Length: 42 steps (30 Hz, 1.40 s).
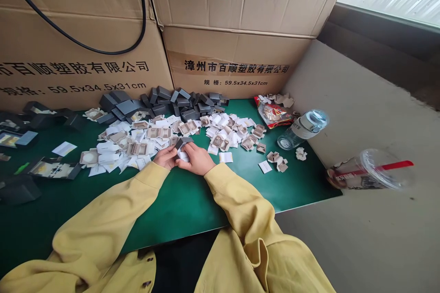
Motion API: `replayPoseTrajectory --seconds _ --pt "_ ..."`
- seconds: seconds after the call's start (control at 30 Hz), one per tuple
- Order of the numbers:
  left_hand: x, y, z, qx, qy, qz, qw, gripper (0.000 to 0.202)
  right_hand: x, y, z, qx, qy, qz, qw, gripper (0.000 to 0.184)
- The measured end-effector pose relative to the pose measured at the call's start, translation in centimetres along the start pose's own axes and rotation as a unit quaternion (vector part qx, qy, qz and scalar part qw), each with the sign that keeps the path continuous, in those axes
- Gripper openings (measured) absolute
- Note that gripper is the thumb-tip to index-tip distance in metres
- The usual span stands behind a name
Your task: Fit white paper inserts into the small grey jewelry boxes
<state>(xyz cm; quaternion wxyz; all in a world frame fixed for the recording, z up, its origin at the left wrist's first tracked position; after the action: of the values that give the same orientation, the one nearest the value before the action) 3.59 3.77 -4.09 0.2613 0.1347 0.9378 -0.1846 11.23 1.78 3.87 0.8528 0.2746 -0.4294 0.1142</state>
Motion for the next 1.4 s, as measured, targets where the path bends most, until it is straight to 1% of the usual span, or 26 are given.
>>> replayPoseTrajectory --seconds 0.23,0.4,0.47,0.6,0.73,0.87,0.97,1.07,1.13,1.2,1.27,1.3,1.33,1.37,1.4 --pt "0.1 -0.1 -0.2 -0.007 -0.007 -0.017 1.0 0.038 0.1 0.1 0.0 0.008 0.003 -0.007 1.0 0.027" --pt "0.0 0.0 -0.4 -0.015 0.002 -0.004 1.0 0.044 0.7 -0.3 0.4 0.017 -0.017 -0.029 0.999 0.031" --pt "-0.1 0.0 -0.5 -0.016 -0.007 -0.001 1.0 0.042 0.9 -0.4 0.4 0.014 -0.016 -0.039 0.999 0.032" --pt "0.0 0.1 -0.6 -0.022 -0.031 -0.008 0.999 0.037 1.1 -0.5 0.4 0.02 0.011 -0.067 0.997 0.031" --pt "0.2 0.2 -0.9 -0.041 -0.052 -0.026 0.997 0.04 1.7 -0.6 0.6 0.033 0.031 -0.11 0.993 0.03" --pt "0.9 0.4 -1.1 -0.063 -0.059 -0.051 0.995 0.046 1.2 -0.6 0.8 0.017 0.04 -0.104 0.994 0.032" --pt "1.3 0.6 -1.4 -0.087 -0.058 -0.054 0.993 0.048 1.0 -0.6 1.4 0.026 0.041 -0.097 0.994 0.033" --pt "1.5 0.7 -1.6 -0.101 -0.052 -0.049 0.992 0.049 1.3 -0.5 1.7 0.033 0.057 -0.1 0.993 0.032" --pt "1.5 0.7 -1.5 -0.095 -0.049 -0.049 0.993 0.049 1.9 -0.4 1.5 0.028 0.098 -0.108 0.989 0.029" --pt "1.2 0.6 -1.6 -0.092 -0.05 -0.043 0.994 0.05 2.9 -0.4 0.1 -0.019 0.156 -0.139 0.978 0.028" --pt "0.6 0.3 -1.9 -0.102 -0.051 -0.028 0.993 0.051 3.7 -0.7 -2.3 -0.112 0.216 -0.18 0.953 0.03" --pt "0.3 0.2 -2.1 -0.109 -0.051 -0.017 0.993 0.051 3.5 -0.9 -3.5 -0.162 0.251 -0.186 0.936 0.03" --pt "-0.1 0.1 -2.3 -0.117 -0.051 -0.005 0.992 0.052 2.9 -1.1 -4.4 -0.207 0.291 -0.172 0.918 0.031" --pt "-0.6 0.0 -2.4 -0.124 -0.051 0.011 0.991 0.053 1.7 -1.1 -4.9 -0.24 0.336 -0.136 0.9 0.033" --pt "-1.1 -0.1 -2.6 -0.129 -0.049 0.026 0.99 0.053 0.3 -1.1 -5.0 -0.262 0.383 -0.085 0.882 0.034"
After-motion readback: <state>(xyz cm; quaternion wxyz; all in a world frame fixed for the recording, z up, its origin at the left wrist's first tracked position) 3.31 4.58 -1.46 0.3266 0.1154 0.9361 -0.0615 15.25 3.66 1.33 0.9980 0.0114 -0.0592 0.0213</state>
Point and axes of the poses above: each hand's wrist, its own y-axis towards the middle knuckle, its own x-axis out of the back of the hand, z = x × y, the point moved 10 cm from there along y, towards the middle knuckle, and after that the axes turned 3 degrees about -z, right-handed, at the moved point
